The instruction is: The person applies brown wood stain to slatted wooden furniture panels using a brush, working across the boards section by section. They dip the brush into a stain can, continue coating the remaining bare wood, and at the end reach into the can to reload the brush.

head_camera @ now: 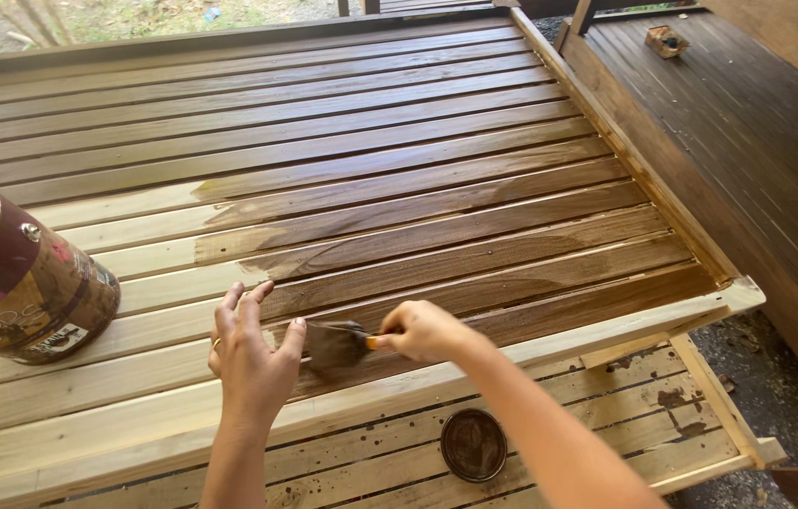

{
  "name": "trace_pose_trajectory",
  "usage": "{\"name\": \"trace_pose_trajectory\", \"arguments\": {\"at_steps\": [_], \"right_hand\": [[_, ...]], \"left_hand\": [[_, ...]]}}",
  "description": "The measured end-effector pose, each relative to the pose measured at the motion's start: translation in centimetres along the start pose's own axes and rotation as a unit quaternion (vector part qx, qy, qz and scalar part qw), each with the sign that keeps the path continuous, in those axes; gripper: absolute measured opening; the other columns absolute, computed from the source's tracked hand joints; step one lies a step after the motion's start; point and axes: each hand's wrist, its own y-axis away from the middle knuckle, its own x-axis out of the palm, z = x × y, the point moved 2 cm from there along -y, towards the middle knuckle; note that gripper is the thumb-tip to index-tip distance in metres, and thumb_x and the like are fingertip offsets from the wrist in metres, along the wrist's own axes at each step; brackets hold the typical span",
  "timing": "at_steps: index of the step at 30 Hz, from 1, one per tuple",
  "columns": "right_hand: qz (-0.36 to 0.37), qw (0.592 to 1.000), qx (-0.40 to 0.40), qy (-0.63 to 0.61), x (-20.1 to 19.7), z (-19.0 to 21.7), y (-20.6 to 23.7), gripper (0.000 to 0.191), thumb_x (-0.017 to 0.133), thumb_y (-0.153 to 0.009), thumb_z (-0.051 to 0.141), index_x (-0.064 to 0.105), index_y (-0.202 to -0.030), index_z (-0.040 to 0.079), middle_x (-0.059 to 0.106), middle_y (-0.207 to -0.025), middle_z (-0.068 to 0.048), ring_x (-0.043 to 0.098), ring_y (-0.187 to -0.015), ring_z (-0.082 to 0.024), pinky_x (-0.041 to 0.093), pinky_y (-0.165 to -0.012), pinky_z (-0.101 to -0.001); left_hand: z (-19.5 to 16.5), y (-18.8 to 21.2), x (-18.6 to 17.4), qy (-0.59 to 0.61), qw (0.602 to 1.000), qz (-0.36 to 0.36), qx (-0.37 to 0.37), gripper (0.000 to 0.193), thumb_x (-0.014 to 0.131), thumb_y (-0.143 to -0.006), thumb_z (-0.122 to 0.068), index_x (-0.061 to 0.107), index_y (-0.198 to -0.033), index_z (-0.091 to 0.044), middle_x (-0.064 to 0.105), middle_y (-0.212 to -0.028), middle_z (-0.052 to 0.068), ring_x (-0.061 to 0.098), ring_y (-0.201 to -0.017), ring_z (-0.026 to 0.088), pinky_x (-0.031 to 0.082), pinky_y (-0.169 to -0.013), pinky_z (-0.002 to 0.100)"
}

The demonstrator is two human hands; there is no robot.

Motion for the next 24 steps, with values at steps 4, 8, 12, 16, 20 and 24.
{"name": "trace_pose_trajectory", "arguments": {"at_steps": [4,8,12,16,20,24], "right_hand": [[-0.033,0.987,0.027,0.155,-4.8,-8.5,0.0,0.032,0.069,-0.090,0.043,0.078,-0.115,0.026,0.078,-0.093,-0.003,0.070,-0.078,-0.015,0.055,-0.072,-0.0329],[-0.059,0.972,0.143,0.176,-11.5,-19.9,3.0,0.037,0.071,-0.086,0.048,0.077,-0.117,0.029,0.081,-0.106,-0.005,0.076,-0.096,-0.021,0.059,-0.086,-0.0382],[-0.104,0.951,0.220,0.189,-18.1,-29.0,6.2,0.039,0.074,-0.086,0.049,0.080,-0.120,0.029,0.079,-0.116,-0.005,0.072,-0.108,-0.021,0.055,-0.099,-0.0398],[-0.109,0.919,0.322,0.198,-24.0,-34.3,8.9,0.046,0.073,-0.086,0.053,0.077,-0.125,0.028,0.079,-0.116,-0.005,0.074,-0.110,-0.023,0.055,-0.096,-0.0415],[-0.200,0.849,0.390,0.295,-28.4,-36.8,12.2,0.047,0.074,-0.086,0.056,0.076,-0.123,0.027,0.075,-0.124,-0.002,0.068,-0.116,-0.022,0.054,-0.096,-0.0434],[-0.312,0.782,0.352,0.408,-29.4,-38.0,14.4,0.025,0.067,-0.094,0.038,0.081,-0.107,0.022,0.079,-0.107,-0.009,0.074,-0.097,-0.026,0.059,-0.079,-0.0410]], "left_hand": [[-2.0,0.2,2.2,-0.008,1.000,0.007,-0.003,0.062,0.072,-0.080,-0.034,0.056,-0.138,-0.020,0.037,-0.155,0.016,0.036,-0.140,0.039,0.025,-0.109,0.064],[-3.8,0.8,4.8,-0.014,1.000,0.019,0.014,0.061,0.071,-0.081,-0.035,0.056,-0.137,-0.019,0.037,-0.154,0.016,0.034,-0.142,0.039,0.025,-0.110,0.064],[-5.4,1.5,7.3,-0.037,0.997,0.056,0.021,0.060,0.071,-0.082,-0.034,0.055,-0.138,-0.018,0.037,-0.153,0.015,0.033,-0.142,0.037,0.019,-0.112,0.067],[-7.2,2.5,9.8,-0.044,0.994,0.097,0.020,0.061,0.070,-0.081,-0.033,0.054,-0.138,-0.017,0.034,-0.155,0.014,0.031,-0.143,0.035,0.018,-0.112,0.067],[-9.4,4.2,12.4,-0.048,0.988,0.140,0.042,0.062,0.072,-0.081,-0.034,0.053,-0.137,-0.018,0.033,-0.154,0.014,0.028,-0.145,0.034,0.015,-0.112,0.069],[-11.5,5.5,14.3,-0.028,0.984,0.168,0.060,0.063,0.073,-0.079,-0.035,0.053,-0.138,-0.021,0.033,-0.153,0.012,0.026,-0.145,0.034,0.015,-0.113,0.066]]}}
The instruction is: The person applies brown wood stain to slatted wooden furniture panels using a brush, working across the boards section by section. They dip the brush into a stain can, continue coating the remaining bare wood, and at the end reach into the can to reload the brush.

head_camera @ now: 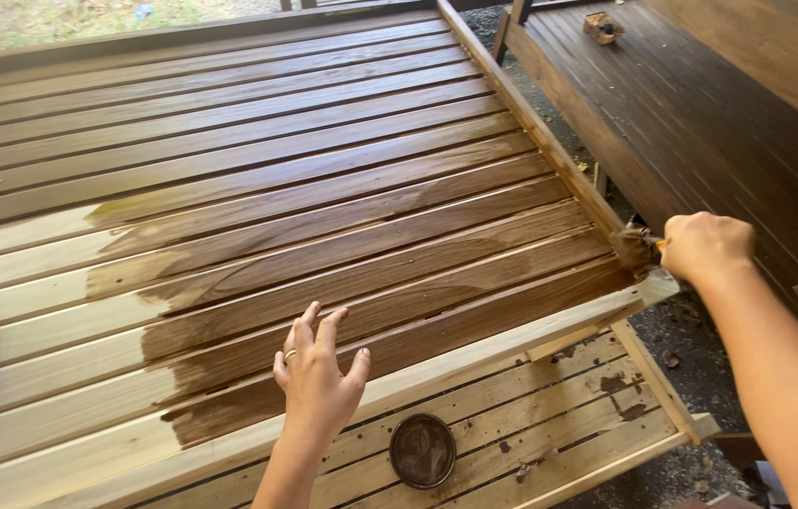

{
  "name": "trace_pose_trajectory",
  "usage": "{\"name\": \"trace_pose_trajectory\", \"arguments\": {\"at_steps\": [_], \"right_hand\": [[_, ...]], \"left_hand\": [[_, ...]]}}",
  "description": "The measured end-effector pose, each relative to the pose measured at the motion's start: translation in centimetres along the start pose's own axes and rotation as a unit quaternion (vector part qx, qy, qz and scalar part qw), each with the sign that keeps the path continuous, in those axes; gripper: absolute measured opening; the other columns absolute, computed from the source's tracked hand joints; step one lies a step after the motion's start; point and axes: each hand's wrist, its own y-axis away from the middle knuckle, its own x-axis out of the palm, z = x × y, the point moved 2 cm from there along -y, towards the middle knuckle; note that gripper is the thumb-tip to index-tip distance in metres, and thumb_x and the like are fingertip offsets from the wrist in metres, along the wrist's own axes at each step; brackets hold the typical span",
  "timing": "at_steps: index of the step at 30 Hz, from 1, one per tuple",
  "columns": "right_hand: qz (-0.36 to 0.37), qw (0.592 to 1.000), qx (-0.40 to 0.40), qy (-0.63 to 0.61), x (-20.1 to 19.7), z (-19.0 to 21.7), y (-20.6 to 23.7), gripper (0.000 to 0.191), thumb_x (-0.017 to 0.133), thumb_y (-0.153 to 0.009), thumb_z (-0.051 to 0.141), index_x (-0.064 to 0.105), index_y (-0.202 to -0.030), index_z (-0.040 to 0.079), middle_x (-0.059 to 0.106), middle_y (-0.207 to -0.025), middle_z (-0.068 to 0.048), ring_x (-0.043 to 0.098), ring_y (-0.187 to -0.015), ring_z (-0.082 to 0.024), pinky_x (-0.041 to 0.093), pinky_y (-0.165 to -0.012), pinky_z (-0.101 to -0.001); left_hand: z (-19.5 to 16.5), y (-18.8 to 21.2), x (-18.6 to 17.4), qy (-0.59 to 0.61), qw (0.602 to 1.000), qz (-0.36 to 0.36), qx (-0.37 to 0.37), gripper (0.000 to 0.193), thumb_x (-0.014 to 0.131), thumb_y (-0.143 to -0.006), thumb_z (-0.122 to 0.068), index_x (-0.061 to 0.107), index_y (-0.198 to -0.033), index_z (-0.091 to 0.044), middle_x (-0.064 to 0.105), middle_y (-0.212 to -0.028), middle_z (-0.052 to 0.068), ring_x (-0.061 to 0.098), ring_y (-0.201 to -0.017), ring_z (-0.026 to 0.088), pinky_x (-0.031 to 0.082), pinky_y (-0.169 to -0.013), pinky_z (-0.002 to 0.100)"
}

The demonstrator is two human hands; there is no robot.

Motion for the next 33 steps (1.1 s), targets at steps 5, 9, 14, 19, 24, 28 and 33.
{"name": "trace_pose_trajectory", "arguments": {"at_steps": [5,9,14,19,24,28,33], "right_hand": [[0.009,0.999,-0.040,0.004,2.9,2.4,4.1,0.029,0.041,-0.107,0.014,0.063,-0.090,0.008,0.067,-0.061,-0.008,0.063,-0.043,-0.011,0.044,-0.035,-0.0256],[-0.013,0.996,-0.083,0.000,2.9,7.3,8.3,0.028,0.038,-0.109,0.011,0.063,-0.100,0.004,0.067,-0.065,-0.011,0.063,-0.045,-0.013,0.048,-0.033,-0.0246],[0.044,0.983,-0.088,-0.152,0.9,12.4,14.0,0.019,0.053,-0.099,0.012,0.062,-0.114,0.005,0.070,-0.072,-0.012,0.066,-0.050,-0.017,0.049,-0.037,-0.0269],[0.034,0.974,-0.044,-0.218,1.1,8.5,13.7,0.034,0.061,-0.095,0.016,0.060,-0.128,0.009,0.070,-0.077,-0.011,0.066,-0.055,-0.018,0.049,-0.040,-0.0269],[-0.020,0.965,0.068,-0.252,4.2,4.3,8.6,0.018,0.063,-0.096,0.019,0.072,-0.107,0.009,0.069,-0.086,-0.010,0.064,-0.063,-0.018,0.051,-0.048,-0.0305],[0.038,0.951,0.047,-0.302,6.7,5.8,10.0,0.018,0.060,-0.099,0.020,0.070,-0.109,0.009,0.074,-0.082,-0.011,0.073,-0.062,-0.021,0.059,-0.051,-0.0328],[-0.029,0.912,-0.049,-0.406,6.6,5.6,11.8,0.023,0.066,-0.089,0.026,0.069,-0.110,0.016,0.076,-0.080,-0.013,0.075,-0.067,-0.024,0.060,-0.057,-0.0366]], "left_hand": [[-2.0,-0.3,1.3,0.018,0.999,0.018,0.021,0.063,0.073,-0.079,-0.033,0.053,-0.137,-0.021,0.034,-0.152,0.012,0.025,-0.146,0.033,0.013,-0.114,0.065],[-2.7,-0.4,1.8,0.023,0.999,0.038,0.026,0.062,0.073,-0.079,-0.032,0.053,-0.137,-0.021,0.034,-0.154,0.011,0.026,-0.146,0.032,0.012,-0.114,0.065],[-2.3,-1.0,2.1,0.018,0.999,0.037,0.032,0.062,0.072,-0.079,-0.033,0.053,-0.137,-0.021,0.034,-0.153,0.012,0.027,-0.145,0.033,0.012,-0.114,0.066],[-1.7,-2.1,2.1,0.002,0.998,0.053,0.018,0.063,0.071,-0.081,-0.034,0.054,-0.140,-0.022,0.034,-0.152,0.014,0.027,-0.145,0.034,0.012,-0.113,0.066],[-1.8,-2.6,2.6,0.003,0.999,0.050,0.017,0.059,0.071,-0.080,-0.033,0.055,-0.136,-0.021,0.035,-0.152,0.013,0.028,-0.145,0.034,0.011,-0.114,0.066],[-2.5,-2.9,3.4,0.016,0.998,0.052,0.021,0.061,0.072,-0.080,-0.033,0.054,-0.137,-0.020,0.035,-0.152,0.014,0.028,-0.145,0.035,0.012,-0.114,0.065],[-3.8,-3.4,4.4,0.026,0.998,0.042,0.029,0.059,0.072,-0.080,-0.033,0.056,-0.135,-0.021,0.037,-0.152,0.012,0.031,-0.144,0.033,0.014,-0.114,0.065]]}}
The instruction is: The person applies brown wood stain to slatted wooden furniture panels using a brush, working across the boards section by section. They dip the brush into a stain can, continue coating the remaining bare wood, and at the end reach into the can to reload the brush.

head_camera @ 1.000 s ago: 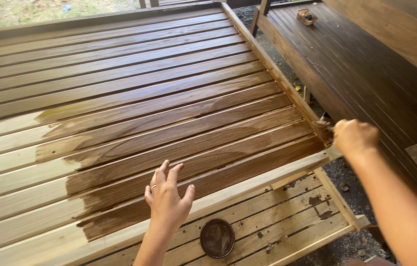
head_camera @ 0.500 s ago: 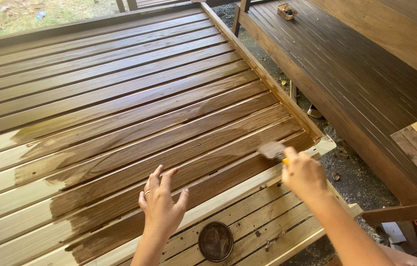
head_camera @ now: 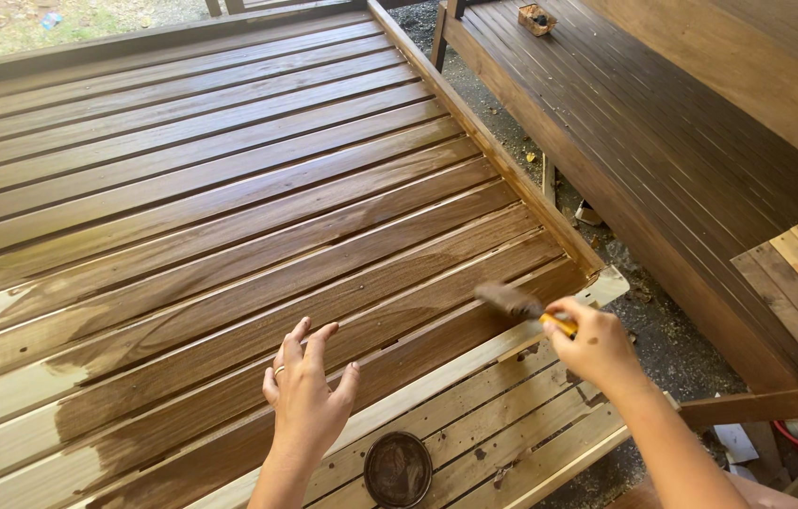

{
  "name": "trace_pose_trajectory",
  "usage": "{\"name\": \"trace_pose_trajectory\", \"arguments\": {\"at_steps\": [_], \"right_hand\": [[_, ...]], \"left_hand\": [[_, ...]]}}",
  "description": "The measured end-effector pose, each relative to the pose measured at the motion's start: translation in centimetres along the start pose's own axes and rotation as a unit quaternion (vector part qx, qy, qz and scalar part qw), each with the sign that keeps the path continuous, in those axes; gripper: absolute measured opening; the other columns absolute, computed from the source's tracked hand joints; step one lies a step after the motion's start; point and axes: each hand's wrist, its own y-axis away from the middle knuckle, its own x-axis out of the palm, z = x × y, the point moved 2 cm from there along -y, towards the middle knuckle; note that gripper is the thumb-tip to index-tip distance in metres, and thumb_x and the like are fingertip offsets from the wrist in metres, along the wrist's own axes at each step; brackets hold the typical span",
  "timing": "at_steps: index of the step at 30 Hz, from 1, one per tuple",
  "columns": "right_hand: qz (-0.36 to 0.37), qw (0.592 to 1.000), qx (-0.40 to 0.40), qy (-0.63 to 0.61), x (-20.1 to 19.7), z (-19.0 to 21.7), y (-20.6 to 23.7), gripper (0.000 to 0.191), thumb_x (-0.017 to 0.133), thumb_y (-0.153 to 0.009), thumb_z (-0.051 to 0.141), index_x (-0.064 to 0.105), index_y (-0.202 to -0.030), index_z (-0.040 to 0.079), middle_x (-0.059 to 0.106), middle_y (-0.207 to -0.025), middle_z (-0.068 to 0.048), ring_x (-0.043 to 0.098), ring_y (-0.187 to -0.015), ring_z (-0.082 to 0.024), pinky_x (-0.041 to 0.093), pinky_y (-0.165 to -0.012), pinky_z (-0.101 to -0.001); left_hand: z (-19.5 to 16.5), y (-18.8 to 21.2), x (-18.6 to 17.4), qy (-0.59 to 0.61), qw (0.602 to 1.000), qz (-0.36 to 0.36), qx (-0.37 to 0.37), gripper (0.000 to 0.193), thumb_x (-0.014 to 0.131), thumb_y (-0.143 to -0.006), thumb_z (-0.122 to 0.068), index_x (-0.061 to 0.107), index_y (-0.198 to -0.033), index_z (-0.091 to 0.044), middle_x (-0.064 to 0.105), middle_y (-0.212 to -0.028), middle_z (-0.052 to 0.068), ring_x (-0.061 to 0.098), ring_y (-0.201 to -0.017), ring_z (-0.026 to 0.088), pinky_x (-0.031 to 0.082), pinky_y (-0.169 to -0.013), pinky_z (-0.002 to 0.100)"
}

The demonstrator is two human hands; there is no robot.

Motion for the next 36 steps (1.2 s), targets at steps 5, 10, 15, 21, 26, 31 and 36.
{"name": "trace_pose_trajectory", "arguments": {"at_steps": [5,10,15,21,26,31,36], "right_hand": [[-0.091,0.993,0.073,0.022,0.4,0.3,-4.7,0.018,0.060,-0.099,0.023,0.063,-0.109,0.008,0.073,-0.075,-0.014,0.071,-0.060,-0.025,0.056,-0.051,-0.0391],[-0.015,0.999,0.036,0.014,6.4,7.4,0.1,0.011,0.055,-0.099,0.014,0.059,-0.097,0.005,0.066,-0.064,-0.010,0.066,-0.049,-0.019,0.051,-0.038,-0.0293],[0.038,0.975,-0.209,-0.058,10.4,15.0,9.0,0.032,0.059,-0.089,0.010,0.064,-0.119,-0.002,0.072,-0.075,-0.018,0.063,-0.047,-0.019,0.052,-0.037,-0.0294],[-0.007,0.984,-0.168,-0.064,3.9,6.4,3.3,0.022,0.059,-0.085,0.003,0.069,-0.105,0.002,0.072,-0.072,-0.010,0.060,-0.048,-0.012,0.050,-0.039,-0.0232],[0.030,0.991,0.122,0.041,-0.3,1.7,-1.7,0.017,0.051,-0.100,0.015,0.064,-0.104,0.006,0.067,-0.063,-0.011,0.062,-0.046,-0.018,0.049,-0.039,-0.0333],[0.033,0.995,-0.096,-0.024,7.3,11.3,5.0,0.010,0.057,-0.092,0.012,0.063,-0.099,0.007,0.067,-0.064,-0.010,0.063,-0.048,-0.018,0.051,-0.040,-0.0319],[0.083,0.985,-0.148,-0.020,6.9,9.4,3.8,0.009,0.057,-0.093,0.010,0.063,-0.099,0.008,0.067,-0.062,-0.007,0.061,-0.042,-0.018,0.050,-0.036,-0.0325]], "left_hand": [[-1.5,0.1,1.0,0.001,1.000,-0.004,0.015,0.064,0.074,-0.077,-0.032,0.056,-0.138,-0.021,0.038,-0.151,0.012,0.030,-0.143,0.034,0.015,-0.112,0.066],[-2.0,-0.1,1.6,0.001,1.000,-0.009,0.019,0.061,0.074,-0.077,-0.032,0.056,-0.135,-0.020,0.038,-0.151,0.012,0.032,-0.143,0.034,0.015,-0.113,0.065],[-2.0,-1.4,1.4,-0.007,1.000,-0.006,0.000,0.059,0.071,-0.081,-0.032,0.054,-0.137,-0.020,0.037,-0.150,0.014,0.033,-0.143,0.033,0.013,-0.113,0.066],[-2.1,-1.2,1.3,0.008,1.000,-0.026,0.006,0.058,0.072,-0.080,-0.032,0.056,-0.135,-0.020,0.038,-0.151,0.014,0.034,-0.142,0.033,0.014,-0.114,0.065],[-1.6,-0.3,1.1,0.010,1.000,-0.024,-0.004,0.058,0.073,-0.080,-0.032,0.056,-0.134,-0.021,0.038,-0.152,0.012,0.033,-0.143,0.034,0.014,-0.112,0.066],[-1.9,-0.6,1.2,0.014,1.000,-0.021,-0.002,0.058,0.073,-0.080,-0.031,0.057,-0.134,-0.021,0.038,-0.152,0.012,0.034,-0.143,0.033,0.014,-0.113,0.066],[-2.5,-0.6,1.2,0.021,1.000,-0.019,0.011,0.059,0.074,-0.079,-0.031,0.056,-0.135,-0.020,0.038,-0.151,0.013,0.034,-0.142,0.033,0.013,-0.113,0.065]]}}
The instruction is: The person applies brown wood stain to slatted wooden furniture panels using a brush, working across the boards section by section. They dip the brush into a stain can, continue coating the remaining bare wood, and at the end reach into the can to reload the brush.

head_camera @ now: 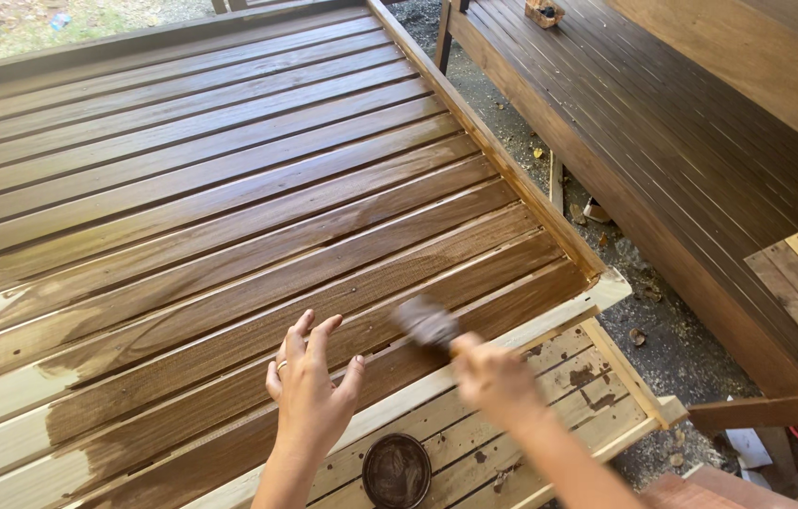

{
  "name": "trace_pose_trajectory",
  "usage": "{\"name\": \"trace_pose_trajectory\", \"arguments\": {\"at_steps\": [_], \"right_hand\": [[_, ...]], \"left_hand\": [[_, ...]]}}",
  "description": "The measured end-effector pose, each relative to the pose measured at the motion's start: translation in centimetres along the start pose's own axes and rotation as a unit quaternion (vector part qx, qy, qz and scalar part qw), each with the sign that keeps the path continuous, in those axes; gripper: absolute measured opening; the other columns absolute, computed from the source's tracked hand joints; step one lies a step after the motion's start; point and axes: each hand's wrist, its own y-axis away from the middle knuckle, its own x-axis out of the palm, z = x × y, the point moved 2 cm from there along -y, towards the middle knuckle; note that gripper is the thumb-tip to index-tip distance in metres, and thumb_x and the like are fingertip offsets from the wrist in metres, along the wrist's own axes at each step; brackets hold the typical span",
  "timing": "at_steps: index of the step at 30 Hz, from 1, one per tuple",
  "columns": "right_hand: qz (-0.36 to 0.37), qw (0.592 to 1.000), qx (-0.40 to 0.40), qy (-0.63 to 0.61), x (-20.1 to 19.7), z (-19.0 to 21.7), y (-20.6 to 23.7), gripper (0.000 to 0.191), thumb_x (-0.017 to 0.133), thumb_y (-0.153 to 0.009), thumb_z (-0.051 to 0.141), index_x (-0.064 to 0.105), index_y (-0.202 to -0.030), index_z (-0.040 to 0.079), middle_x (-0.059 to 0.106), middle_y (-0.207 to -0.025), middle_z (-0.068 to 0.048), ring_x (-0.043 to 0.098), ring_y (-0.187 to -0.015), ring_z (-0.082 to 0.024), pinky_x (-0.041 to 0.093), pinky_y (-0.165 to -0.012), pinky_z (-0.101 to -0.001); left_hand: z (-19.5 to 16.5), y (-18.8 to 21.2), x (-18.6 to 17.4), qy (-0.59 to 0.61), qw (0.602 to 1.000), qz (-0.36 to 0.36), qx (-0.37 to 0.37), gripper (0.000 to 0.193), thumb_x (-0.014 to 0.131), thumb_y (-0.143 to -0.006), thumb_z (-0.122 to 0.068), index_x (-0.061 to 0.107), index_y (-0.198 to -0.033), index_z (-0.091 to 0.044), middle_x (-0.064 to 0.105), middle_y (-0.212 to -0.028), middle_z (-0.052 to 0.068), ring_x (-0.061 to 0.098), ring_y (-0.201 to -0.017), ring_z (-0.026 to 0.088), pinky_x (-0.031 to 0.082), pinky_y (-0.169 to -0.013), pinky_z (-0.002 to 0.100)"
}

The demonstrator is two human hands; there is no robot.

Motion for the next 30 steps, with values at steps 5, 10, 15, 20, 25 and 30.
{"name": "trace_pose_trajectory", "arguments": {"at_steps": [5,10,15,20,25,30], "right_hand": [[-0.081,0.949,0.301,0.042,-8.8,-9.8,-5.3,0.016,0.050,-0.101,0.018,0.061,-0.108,0.008,0.064,-0.065,-0.011,0.061,-0.048,-0.018,0.049,-0.041,-0.0360],[-0.035,0.977,0.210,-0.032,-1.8,-0.6,-4.2,0.018,0.046,-0.098,0.016,0.055,-0.107,0.003,0.065,-0.067,-0.014,0.064,-0.045,-0.020,0.052,-0.035,-0.0328],[-0.070,0.970,-0.231,0.016,2.8,6.0,-1.0,0.015,0.057,-0.088,0.009,0.063,-0.100,0.003,0.064,-0.063,-0.014,0.060,-0.041,-0.020,0.052,-0.035,-0.0300],[-0.088,0.983,0.159,0.033,-5.2,-6.8,-8.4,0.012,0.050,-0.098,0.011,0.057,-0.096,0.002,0.062,-0.063,-0.012,0.057,-0.038,-0.017,0.046,-0.031,-0.0307],[-0.073,0.971,0.224,0.037,-2.2,-3.3,-9.8,0.018,0.043,-0.101,0.013,0.057,-0.108,0.003,0.067,-0.067,-0.014,0.062,-0.048,-0.022,0.048,-0.038,-0.0344],[-0.129,0.969,-0.213,-0.001,4.8,6.6,-4.9,0.023,0.060,-0.088,0.011,0.064,-0.107,-0.001,0.065,-0.062,-0.016,0.062,-0.043,-0.022,0.052,-0.037,-0.0294]], "left_hand": [[0.6,0.4,-0.4,-0.016,1.000,-0.005,-0.002,0.059,0.073,-0.079,-0.031,0.056,-0.135,-0.021,0.038,-0.150,0.013,0.033,-0.142,0.034,0.013,-0.114,0.065],[0.8,-0.2,0.0,-0.035,0.999,0.000,0.010,0.060,0.072,-0.082,-0.031,0.054,-0.137,-0.016,0.036,-0.150,0.017,0.031,-0.143,0.036,0.011,-0.113,0.068],[0.4,-1.7,-0.3,-0.010,0.999,-0.029,0.013,0.062,0.072,-0.077,-0.029,0.056,-0.135,-0.018,0.038,-0.150,0.014,0.033,-0.142,0.034,0.013,-0.113,0.066],[0.7,-1.6,-0.8,-0.022,1.000,-0.019,-0.012,0.060,0.072,-0.079,-0.031,0.056,-0.135,-0.019,0.037,-0.151,0.013,0.032,-0.143,0.034,0.013,-0.113,0.067],[1.0,-1.7,-0.8,-0.035,0.999,-0.019,-0.015,0.060,0.072,-0.079,-0.031,0.056,-0.135,-0.019,0.037,-0.151,0.013,0.031,-0.143,0.034,0.014,-0.112,0.067],[-0.9,-3.5,1.0,-0.005,0.999,-0.027,0.019,0.061,0.074,-0.078,-0.031,0.056,-0.135,-0.020,0.039,-0.150,0.014,0.031,-0.144,0.033,0.015,-0.113,0.067]]}}
